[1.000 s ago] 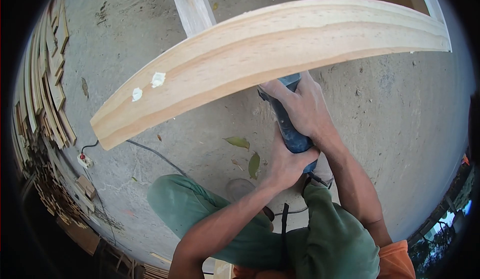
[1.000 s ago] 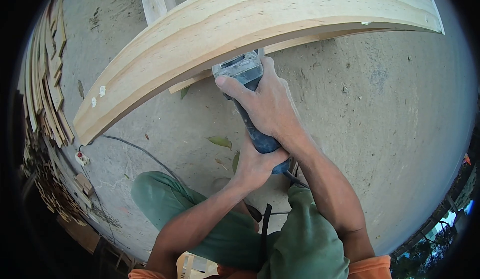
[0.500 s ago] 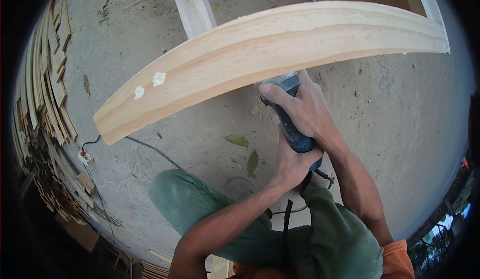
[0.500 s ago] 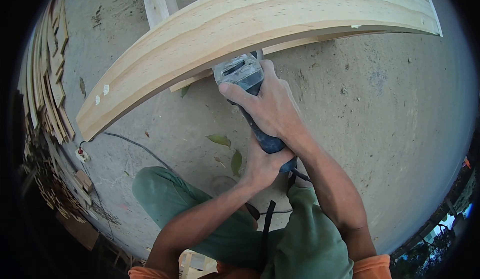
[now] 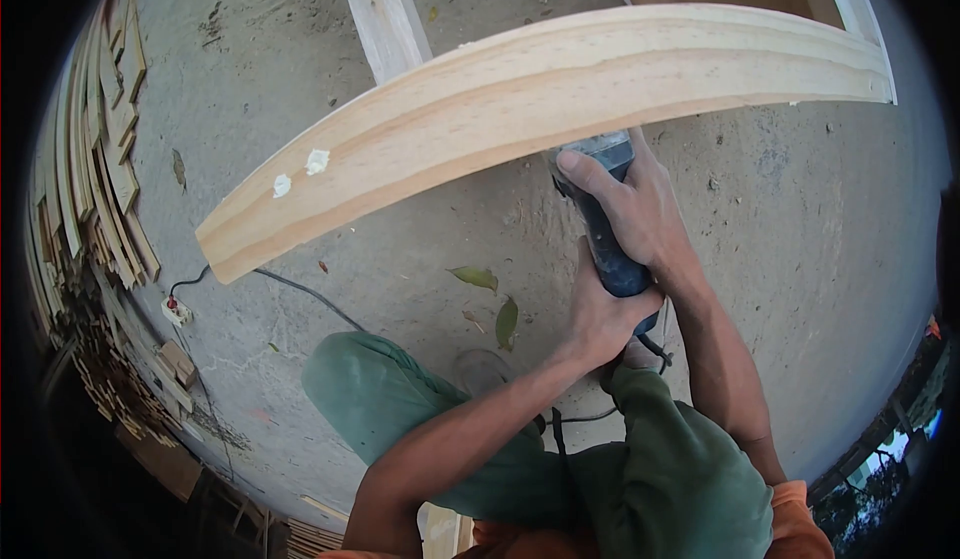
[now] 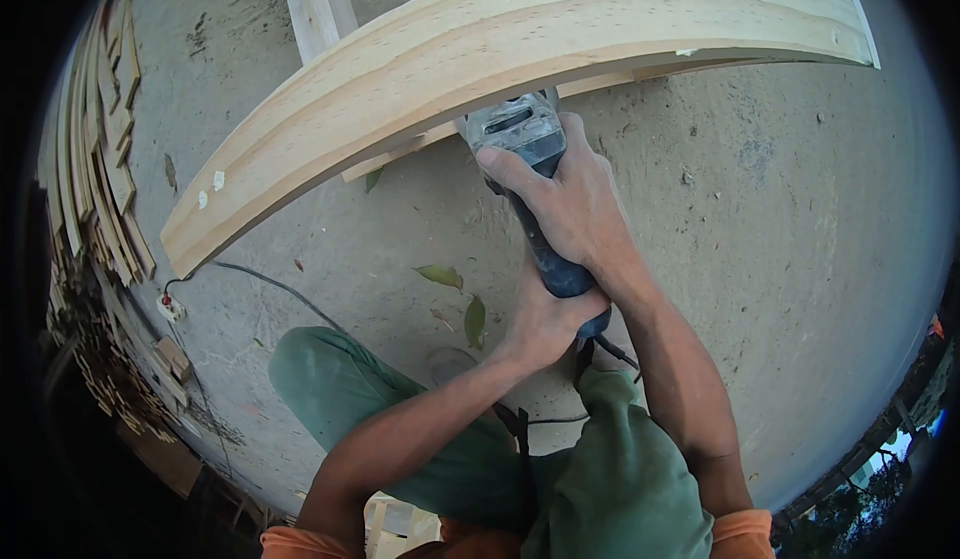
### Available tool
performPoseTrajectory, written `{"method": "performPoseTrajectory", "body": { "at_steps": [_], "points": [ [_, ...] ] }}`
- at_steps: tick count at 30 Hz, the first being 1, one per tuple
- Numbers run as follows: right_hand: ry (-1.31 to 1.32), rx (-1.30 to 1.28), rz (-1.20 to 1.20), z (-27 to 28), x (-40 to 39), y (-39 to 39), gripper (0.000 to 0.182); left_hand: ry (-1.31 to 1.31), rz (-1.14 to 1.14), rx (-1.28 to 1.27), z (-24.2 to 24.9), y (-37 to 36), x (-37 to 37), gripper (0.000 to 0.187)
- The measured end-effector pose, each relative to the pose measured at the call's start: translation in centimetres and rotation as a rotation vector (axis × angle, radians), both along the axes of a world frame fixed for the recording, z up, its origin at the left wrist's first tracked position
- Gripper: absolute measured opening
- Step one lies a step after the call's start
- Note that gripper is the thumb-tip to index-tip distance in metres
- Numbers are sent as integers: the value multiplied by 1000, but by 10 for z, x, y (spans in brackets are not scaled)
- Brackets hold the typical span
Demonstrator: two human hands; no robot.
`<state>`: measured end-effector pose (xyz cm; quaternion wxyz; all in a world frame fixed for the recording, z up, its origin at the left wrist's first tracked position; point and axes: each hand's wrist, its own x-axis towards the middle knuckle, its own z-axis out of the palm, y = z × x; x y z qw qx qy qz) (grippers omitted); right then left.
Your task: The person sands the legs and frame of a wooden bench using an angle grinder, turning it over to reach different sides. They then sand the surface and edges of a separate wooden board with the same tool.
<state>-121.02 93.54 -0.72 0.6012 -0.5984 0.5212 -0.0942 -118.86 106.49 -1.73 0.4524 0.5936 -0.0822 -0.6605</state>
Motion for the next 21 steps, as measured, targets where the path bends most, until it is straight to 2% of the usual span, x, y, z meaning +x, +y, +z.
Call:
{"method": "performPoseTrajectory", "body": {
  "at_steps": [1,3,10,12,16,18,21],
  "points": [
    [-4,-6,-2,-1,0,-1,90,-4,-2,-6,0,0,-2,90],
    [66,-51,87,-5,0,1,90,18,111,-63,-2,6,-8,75],
    [-7,-33,166,-11,15,-2,92,6,193,-101,-11,4,-6,59],
    [-5,-35,177,-12,14,-5,92,43,137,-46,-14,3,-7,91],
    [8,-78,232,-15,13,-5,90,54,177,-24,-14,4,-11,92],
    [0,-17,220,-12,15,-5,92,58,143,-41,-13,5,-9,57],
    [27,-26,206,-10,12,-4,92,-47,186,-77,-8,2,-13,58]
  ]
}}
